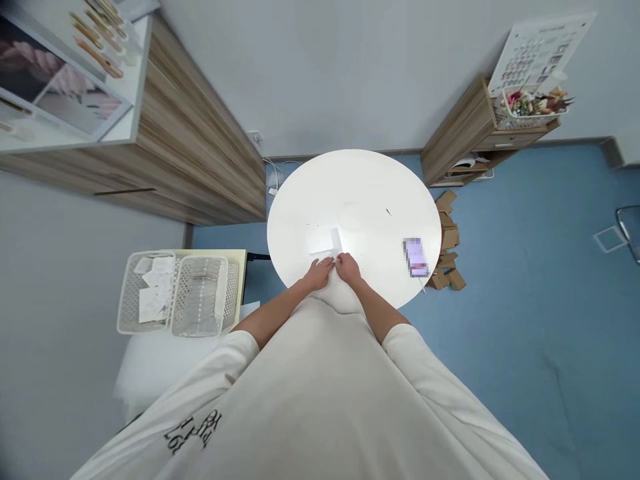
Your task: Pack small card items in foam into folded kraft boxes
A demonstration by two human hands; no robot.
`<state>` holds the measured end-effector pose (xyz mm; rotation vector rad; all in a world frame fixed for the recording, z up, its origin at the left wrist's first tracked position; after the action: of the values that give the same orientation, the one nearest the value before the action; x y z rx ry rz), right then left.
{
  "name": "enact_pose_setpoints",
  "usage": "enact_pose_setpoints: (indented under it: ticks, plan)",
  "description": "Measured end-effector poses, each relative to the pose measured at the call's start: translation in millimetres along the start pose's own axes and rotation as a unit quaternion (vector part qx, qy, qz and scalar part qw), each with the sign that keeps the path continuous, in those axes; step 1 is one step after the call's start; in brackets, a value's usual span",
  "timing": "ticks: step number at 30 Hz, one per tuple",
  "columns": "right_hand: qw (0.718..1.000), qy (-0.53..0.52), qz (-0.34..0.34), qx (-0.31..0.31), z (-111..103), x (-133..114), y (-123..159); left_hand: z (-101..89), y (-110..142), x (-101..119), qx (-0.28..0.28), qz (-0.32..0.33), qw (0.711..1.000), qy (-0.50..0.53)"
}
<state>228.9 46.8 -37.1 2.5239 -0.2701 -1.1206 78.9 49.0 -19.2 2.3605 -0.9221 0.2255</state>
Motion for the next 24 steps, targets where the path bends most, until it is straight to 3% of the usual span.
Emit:
enact_pose_setpoints:
  ticks: [5, 9, 13, 16, 19, 24]
  plan:
    - [0.994, 0.097, -0.017, -0.041, -3, -13, 2, 2.1, 13, -4, 0.075, -0.041, 0.995, 0.049]
    - [0.981, 0.180, -0.007, -0.075, 1, -22, 4, 2.7, 25, -18, 0.139, -0.169, 0.970, 0.109]
    - [0.974, 0.211, 0.015, -0.088, 2, -27, 0, 9.3, 29, -39, 0.143, -0.352, 0.894, 0.238]
    - [0.972, 0.214, 0.023, -0.096, 1, -28, -3, 16.4, 23, -51, 0.130, -0.430, 0.826, 0.339]
    - [0.973, 0.211, 0.024, -0.092, 1, -28, -6, 22.0, 13, -58, 0.117, -0.452, 0.792, 0.393]
    - [0.974, 0.204, 0.028, -0.097, 2, -27, -8, 22.7, 0, -64, 0.114, -0.416, 0.802, 0.414]
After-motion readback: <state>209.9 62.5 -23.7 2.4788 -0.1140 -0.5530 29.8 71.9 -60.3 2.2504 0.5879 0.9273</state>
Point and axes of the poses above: each hand's wrist, its own y-axis away from the middle knuckle, its own z-axis out of the palm, x = y × z, the point moved 4 cm from there along -y, towards the middle knuckle, and after that the axes turned 8 degrees about -y, right-handed, at the moved point
